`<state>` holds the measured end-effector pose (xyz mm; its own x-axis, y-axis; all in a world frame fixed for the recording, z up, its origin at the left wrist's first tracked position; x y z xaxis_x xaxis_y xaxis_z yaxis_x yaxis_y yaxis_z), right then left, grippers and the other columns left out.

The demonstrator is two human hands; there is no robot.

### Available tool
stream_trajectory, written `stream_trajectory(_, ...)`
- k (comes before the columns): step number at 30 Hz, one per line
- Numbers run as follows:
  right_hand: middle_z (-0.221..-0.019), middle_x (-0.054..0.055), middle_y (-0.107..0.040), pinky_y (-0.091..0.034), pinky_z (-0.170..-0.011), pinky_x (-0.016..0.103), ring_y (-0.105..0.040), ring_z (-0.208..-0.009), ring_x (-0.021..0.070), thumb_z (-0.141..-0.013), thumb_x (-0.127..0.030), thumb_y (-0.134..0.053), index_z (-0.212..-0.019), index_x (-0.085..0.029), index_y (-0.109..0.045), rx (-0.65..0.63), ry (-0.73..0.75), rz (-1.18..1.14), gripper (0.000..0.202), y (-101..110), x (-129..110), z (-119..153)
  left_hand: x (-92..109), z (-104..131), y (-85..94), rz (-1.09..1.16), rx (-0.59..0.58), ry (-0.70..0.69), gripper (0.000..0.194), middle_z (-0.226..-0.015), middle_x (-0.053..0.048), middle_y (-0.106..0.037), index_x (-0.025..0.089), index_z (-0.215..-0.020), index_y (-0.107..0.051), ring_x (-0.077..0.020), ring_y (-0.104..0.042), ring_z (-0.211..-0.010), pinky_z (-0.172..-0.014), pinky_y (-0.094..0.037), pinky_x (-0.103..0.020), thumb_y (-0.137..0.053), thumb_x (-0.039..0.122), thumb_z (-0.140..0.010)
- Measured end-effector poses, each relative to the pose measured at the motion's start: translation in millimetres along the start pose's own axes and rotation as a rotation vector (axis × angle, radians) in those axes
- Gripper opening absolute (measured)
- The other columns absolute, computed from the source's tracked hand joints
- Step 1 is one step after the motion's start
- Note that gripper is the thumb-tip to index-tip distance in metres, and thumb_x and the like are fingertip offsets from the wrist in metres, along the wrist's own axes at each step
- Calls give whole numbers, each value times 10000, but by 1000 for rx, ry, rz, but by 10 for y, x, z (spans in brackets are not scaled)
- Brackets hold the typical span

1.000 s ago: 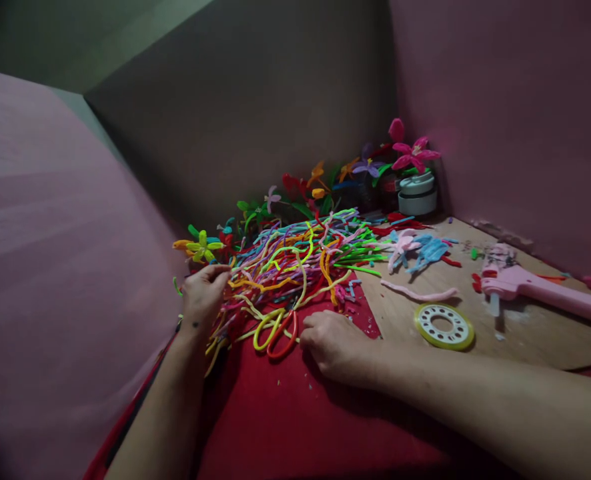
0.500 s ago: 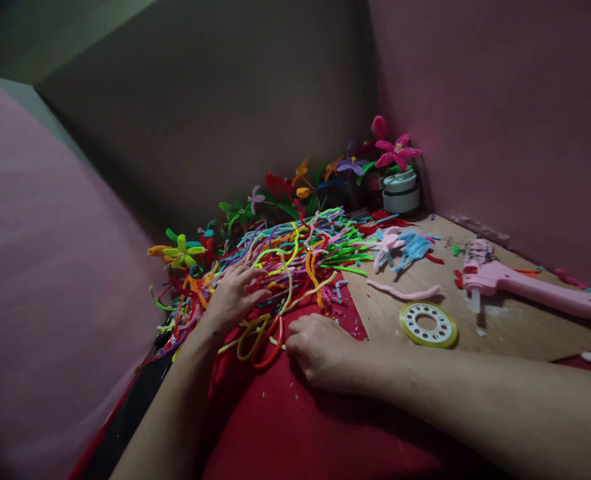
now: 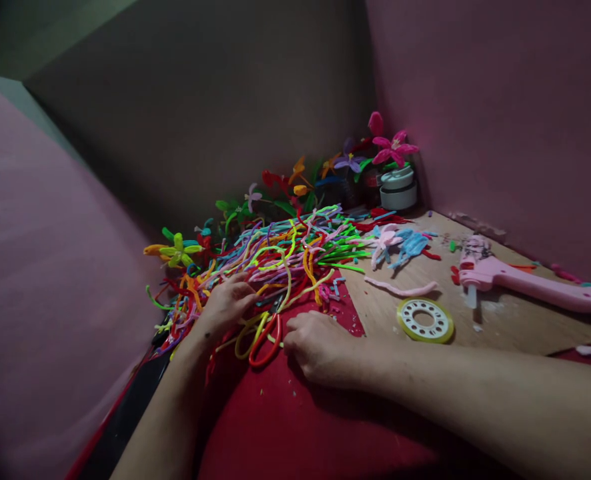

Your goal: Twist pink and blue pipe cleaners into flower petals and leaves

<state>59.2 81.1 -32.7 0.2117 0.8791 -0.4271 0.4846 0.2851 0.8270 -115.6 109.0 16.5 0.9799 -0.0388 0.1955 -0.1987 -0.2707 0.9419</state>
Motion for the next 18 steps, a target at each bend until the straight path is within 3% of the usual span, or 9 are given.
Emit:
stream_trajectory(2,-725,41,-573,-281,-553,233,-462,-662,116,-712,-68,-480,-716,-149,-657,4,-3,-4,194,-1,4,-1,10,22,-6,36,-49,8,252,-1041,-66,-623,191,-588,-661,-211,-569,-996,-834,-433,-296,-535,340,-749)
stream_trajectory(5,-718,39,-570,-281,-550,233,-459,-659,115,-715,-73,-481,-706,-148,-654,4,-4,-3,189,-2,5,-3,3,40,25,91,-21,43,357,-930,-57,-649,184,-564,-639,-194,-597,-892,-773,-448,-282,-469,410,-781)
stream_trajectory(8,-724,39,-572,-285,-549,234,-462,-659,115,-711,-73,-482,-715,-149,-657,-6,-3,-5,191,-2,3,-2,-74,44,29,150,15,129,286,-771,-28,-660,183,-693,-654,-158,-604,-713,-662,-457,-257,-457,371,-781)
stream_trajectory(11,-730,42,-574,-290,-549,234,-469,-661,117,-705,-73,-487,-724,-149,-661,-11,-9,-5,191,-10,15,3,-171,41,24,144,75,201,188,-749,-16,-660,188,-813,-648,-154,-598,-683,-618,-444,-245,-521,292,-721)
stream_trajectory(15,-738,45,-581,-299,-553,233,-479,-667,121,-704,-76,-490,-726,-149,-662,-1,-5,-9,188,-28,29,4,-201,32,10,140,108,183,263,-755,-8,-652,194,-930,-622,-141,-585,-667,-618,-428,-239,-563,257,-682)
stream_trajectory(18,-738,45,-588,-309,-560,234,-488,-673,124,-703,-72,-489,-719,-146,-660,9,6,-12,187,-37,29,1,-160,27,10,91,92,127,180,-703,-3,-620,192,-834,-647,-134,-560,-650,-622,-412,-237,-573,254,-683)
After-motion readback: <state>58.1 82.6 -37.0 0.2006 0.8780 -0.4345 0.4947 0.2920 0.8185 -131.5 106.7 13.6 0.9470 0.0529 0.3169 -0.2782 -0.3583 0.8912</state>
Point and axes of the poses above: each hand's wrist, its own z-axis away from the middle knuckle, its own y-axis out of the back of the hand, x = y × z, the point moved 5 cm from there along -z, towards the middle knuckle
